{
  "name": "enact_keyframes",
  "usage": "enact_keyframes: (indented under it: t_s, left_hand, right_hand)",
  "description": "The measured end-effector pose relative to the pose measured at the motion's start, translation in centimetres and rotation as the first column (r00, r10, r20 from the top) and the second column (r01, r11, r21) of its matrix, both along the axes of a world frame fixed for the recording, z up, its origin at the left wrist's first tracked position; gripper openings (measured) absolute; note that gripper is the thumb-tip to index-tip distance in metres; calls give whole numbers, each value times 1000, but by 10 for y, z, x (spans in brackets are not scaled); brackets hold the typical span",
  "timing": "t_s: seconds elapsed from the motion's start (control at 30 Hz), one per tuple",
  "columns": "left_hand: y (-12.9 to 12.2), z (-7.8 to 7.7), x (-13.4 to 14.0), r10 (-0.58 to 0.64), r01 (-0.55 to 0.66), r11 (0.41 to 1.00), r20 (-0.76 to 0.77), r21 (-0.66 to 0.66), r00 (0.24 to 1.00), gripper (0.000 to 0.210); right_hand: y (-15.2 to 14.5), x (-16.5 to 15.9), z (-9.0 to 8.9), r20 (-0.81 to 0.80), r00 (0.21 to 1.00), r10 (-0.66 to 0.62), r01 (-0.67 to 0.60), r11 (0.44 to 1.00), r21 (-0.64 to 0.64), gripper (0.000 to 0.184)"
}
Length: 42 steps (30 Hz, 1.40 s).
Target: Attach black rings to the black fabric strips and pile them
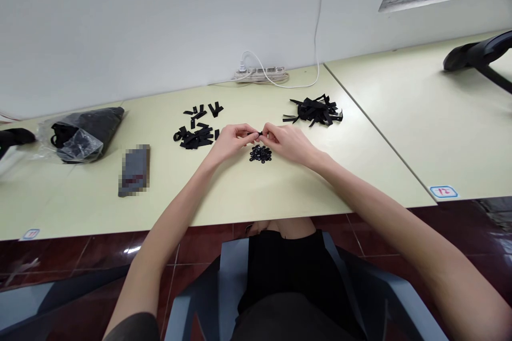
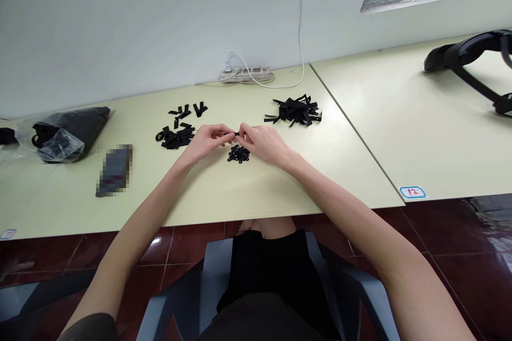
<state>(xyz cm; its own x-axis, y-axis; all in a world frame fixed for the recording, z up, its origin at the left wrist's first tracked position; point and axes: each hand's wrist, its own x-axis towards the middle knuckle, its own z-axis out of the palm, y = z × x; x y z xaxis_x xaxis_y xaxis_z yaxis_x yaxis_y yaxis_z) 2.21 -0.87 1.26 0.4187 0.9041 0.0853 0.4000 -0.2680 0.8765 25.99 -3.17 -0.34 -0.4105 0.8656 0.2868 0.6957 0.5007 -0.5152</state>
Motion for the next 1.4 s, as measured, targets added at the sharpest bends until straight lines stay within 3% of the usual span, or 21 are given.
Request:
enact_keyframes:
  t_s: [0.17,0.73,1.4]
  left_hand:
    - [2,-1,-1,-42,42,999,-6,-18,999,46]
    - [-5,1,3,-35,35,999,16,-35,999,37]
    - [-11,3,9,-38,40,996,19,-83,999,36]
  right_hand:
    - [0,0,0,18,1000,18,-17,1000,-19,22]
    - [-1,-3,0,54,998,-13,14,1000,-27,17]
    - [-5,-8,9,239,971,-19,38,996,-75,21]
